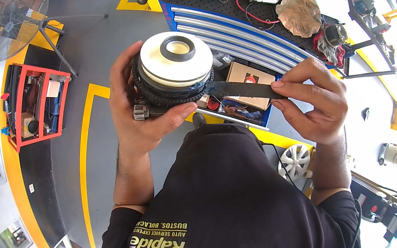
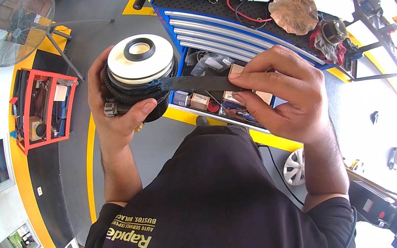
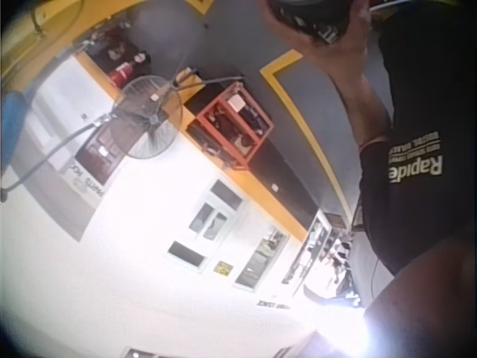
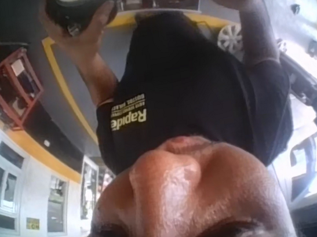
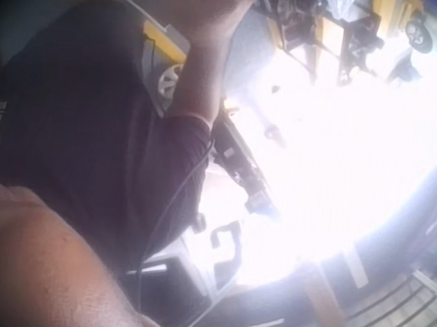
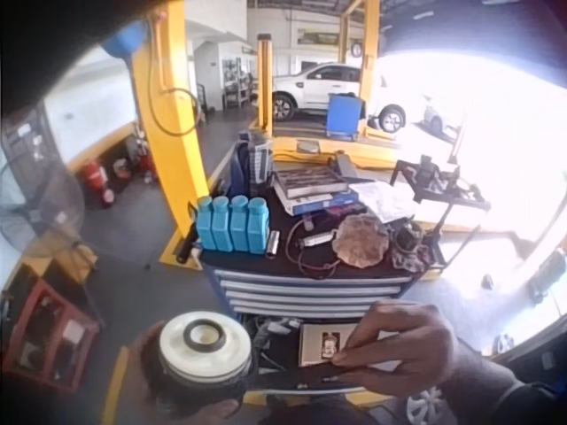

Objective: The person assembles a cylindrical automotive component by inserting a filter element, fitting a rubber seal, and wrapping a strap around the body. They then attach a black plastic housing to the assembly and inspect the completed unit.

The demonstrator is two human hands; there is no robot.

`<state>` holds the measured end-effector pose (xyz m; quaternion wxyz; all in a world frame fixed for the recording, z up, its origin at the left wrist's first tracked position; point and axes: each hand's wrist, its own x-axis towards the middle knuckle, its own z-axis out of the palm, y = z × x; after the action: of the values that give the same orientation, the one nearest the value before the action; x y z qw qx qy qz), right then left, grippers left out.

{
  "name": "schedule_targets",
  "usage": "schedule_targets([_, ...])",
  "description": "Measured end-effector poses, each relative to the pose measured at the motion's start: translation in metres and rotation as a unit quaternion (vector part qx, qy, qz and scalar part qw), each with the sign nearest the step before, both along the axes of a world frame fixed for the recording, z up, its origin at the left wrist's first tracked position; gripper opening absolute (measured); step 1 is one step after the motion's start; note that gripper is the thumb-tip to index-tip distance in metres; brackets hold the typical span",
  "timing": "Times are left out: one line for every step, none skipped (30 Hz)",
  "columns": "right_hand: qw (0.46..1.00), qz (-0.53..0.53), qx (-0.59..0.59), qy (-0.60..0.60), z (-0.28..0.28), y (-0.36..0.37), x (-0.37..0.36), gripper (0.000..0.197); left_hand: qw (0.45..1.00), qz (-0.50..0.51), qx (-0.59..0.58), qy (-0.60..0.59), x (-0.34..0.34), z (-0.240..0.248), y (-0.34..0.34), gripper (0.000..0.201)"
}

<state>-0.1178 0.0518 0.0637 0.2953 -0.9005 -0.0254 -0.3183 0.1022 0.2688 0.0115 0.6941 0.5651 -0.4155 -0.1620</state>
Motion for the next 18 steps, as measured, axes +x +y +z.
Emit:
schedule_targets([1.0,0.001,0.003,-0.003,-0.0003,0.0006,0.0001,0.037,1.0,-0.002,-0.004,0.003,0.0001,-0.0002,-0.0003,0.103])
schedule_targets([1.0,0.004,0.008,-0.013,-0.0008,0.0012,0.0006,0.038,1.0,-0.008,-0.006,0.009,0.0,-0.0004,-0.0006,0.103])
schedule_targets([1.0,-0.002,-0.004,-0.008,-0.0018,0.0016,0.0012,0.037,1.0,-0.012,-0.01,0.02,-0.0005,-0.0008,-0.0009,0.103])
schedule_targets([1.0,-0.004,-0.015,-0.01,-0.0028,0.0016,0.002,0.037,0.999,-0.016,-0.015,0.031,-0.001,-0.0012,-0.0011,0.103])
schedule_targets([0.999,-0.007,-0.033,0.003,-0.0038,0.0014,0.0026,0.037,0.999,-0.021,-0.019,0.046,-0.0017,-0.0017,-0.0014,0.103])
schedule_targets([0.999,-0.01,-0.031,-0.017,-0.0041,0.001,0.0025,0.037,0.998,-0.027,-0.023,0.06,-0.0023,-0.0021,-0.0013,0.103])
schedule_targets([0.999,-0.014,-0.034,-0.02,-0.0045,0.0003,0.0023,0.036,0.996,-0.031,-0.027,0.075,-0.0027,-0.0026,-0.0014,0.103])
schedule_targets([0.999,-0.02,-0.034,-0.028,-0.0048,-0.0001,0.0016,0.036,0.995,-0.036,-0.027,0.09,-0.003,-0.0032,-0.0015,0.102])
schedule_targets([0.999,-0.018,-0.036,-0.029,-0.0048,-0.0007,0.0009,0.036,0.993,-0.041,-0.027,0.106,-0.0031,-0.0038,-0.0017,0.102])
schedule_targets([0.999,-0.02,-0.035,-0.034,-0.0052,-0.0007,0.0001,0.036,0.991,-0.045,-0.029,0.126,-0.0033,-0.0045,-0.0021,0.102])
schedule_targets([0.998,-0.021,-0.028,-0.054,-0.0053,-0.001,-0.0007,0.036,0.989,-0.051,-0.028,0.137,-0.0032,-0.0051,-0.0025,0.101])
schedule_targets([0.998,-0.023,-0.034,-0.041,-0.0059,-0.001,-0.0011,0.036,0.986,-0.057,-0.03,0.153,-0.0034,-0.0057,-0.0031,0.101])
schedule_targets([0.998,-0.024,-0.036,-0.042,-0.0067,-0.0008,-0.0013,0.037,0.983,-0.06,-0.029,0.17,-0.0034,-0.0063,-0.0036,0.1])
schedule_targets([0.998,-0.019,-0.045,-0.034,-0.0072,-0.001,-0.0017,0.037,0.981,-0.063,-0.029,0.183,-0.0036,-0.0066,-0.0039,0.1])
schedule_targets([0.998,-0.022,-0.052,-0.031,-0.0082,-0.0011,-0.0016,0.037,0.978,-0.065,-0.028,0.197,-0.0039,-0.0067,-0.0039,0.1])
schedule_targets([0.998,-0.026,-0.043,-0.047,-0.0085,-0.0016,-0.0021,0.037,0.975,-0.065,-0.027,0.21,-0.0041,-0.0066,-0.0038,0.1])
schedule_targets([0.998,-0.026,-0.039,-0.049,-0.009,-0.0022,-0.0024,0.037,0.973,-0.063,-0.02,0.22,-0.0044,-0.0063,-0.0037,0.101])
schedule_targets([0.997,-0.033,-0.027,-0.058,-0.0092,-0.0026,-0.003,0.036,0.971,-0.062,-0.013,0.23,-0.0047,-0.006,-0.0035,0.102])
